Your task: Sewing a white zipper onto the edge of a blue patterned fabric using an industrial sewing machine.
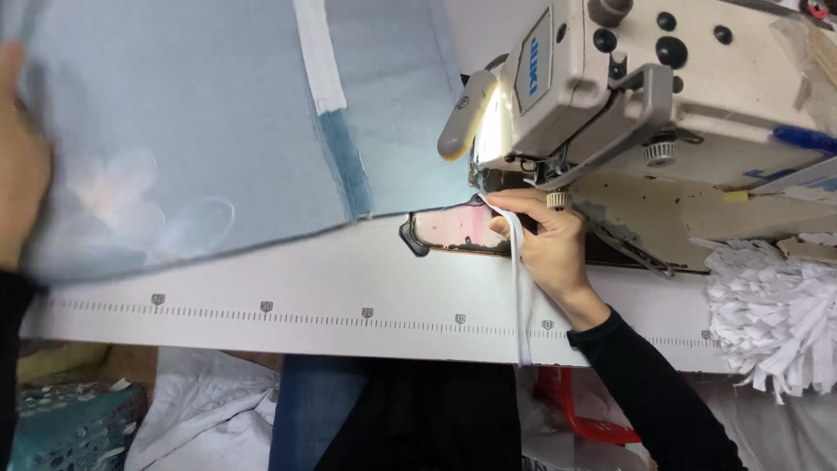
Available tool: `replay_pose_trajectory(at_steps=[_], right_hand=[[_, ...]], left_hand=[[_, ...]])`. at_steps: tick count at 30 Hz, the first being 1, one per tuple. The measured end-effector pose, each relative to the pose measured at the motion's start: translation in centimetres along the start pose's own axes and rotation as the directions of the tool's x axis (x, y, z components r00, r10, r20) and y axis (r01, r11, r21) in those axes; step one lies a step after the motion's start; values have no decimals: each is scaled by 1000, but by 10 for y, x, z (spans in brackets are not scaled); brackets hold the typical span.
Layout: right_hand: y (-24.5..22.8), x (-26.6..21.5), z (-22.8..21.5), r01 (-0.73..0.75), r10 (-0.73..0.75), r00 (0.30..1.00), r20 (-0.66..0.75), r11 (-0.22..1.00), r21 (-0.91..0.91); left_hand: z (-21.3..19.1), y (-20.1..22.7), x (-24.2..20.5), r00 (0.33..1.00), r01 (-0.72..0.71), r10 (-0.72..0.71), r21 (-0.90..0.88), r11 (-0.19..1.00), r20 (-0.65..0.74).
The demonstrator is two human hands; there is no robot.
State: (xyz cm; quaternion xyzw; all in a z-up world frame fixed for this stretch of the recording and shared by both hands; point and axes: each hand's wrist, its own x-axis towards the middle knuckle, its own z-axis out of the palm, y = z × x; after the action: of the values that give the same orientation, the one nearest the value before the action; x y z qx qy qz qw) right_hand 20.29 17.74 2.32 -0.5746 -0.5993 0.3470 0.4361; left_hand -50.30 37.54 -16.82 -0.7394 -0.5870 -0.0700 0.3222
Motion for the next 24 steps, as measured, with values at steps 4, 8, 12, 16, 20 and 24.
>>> replay_pose_trajectory(at_steps=[4, 8, 12, 16, 20, 24], right_hand=[[7, -4, -6, 45, -45, 999, -2, 994, 98], [8, -5, -5, -105, 111, 994, 1, 931, 350], [11, -1, 1, -139, 161, 987, -2, 861, 489], [21, 3, 2, -172, 247, 968, -45, 785, 595], [33, -10, -15, -440, 449, 859, 247, 401, 804], [12, -76, -75, -504, 515, 824, 237, 474, 722]], left_hand=[[-299, 66, -78, 870, -28, -19, 88, 996, 493], [-334, 110, -315, 52, 18, -516, 516, 856, 855], [-474, 192, -61, -333, -385, 64, -198, 902, 941], [-446, 311, 47, 806, -236, 556, -751, 616, 204], [-394, 442, 110, 924, -307, 376, -711, 632, -64], [-398, 459, 116, 907, -259, 420, -771, 582, 13]])
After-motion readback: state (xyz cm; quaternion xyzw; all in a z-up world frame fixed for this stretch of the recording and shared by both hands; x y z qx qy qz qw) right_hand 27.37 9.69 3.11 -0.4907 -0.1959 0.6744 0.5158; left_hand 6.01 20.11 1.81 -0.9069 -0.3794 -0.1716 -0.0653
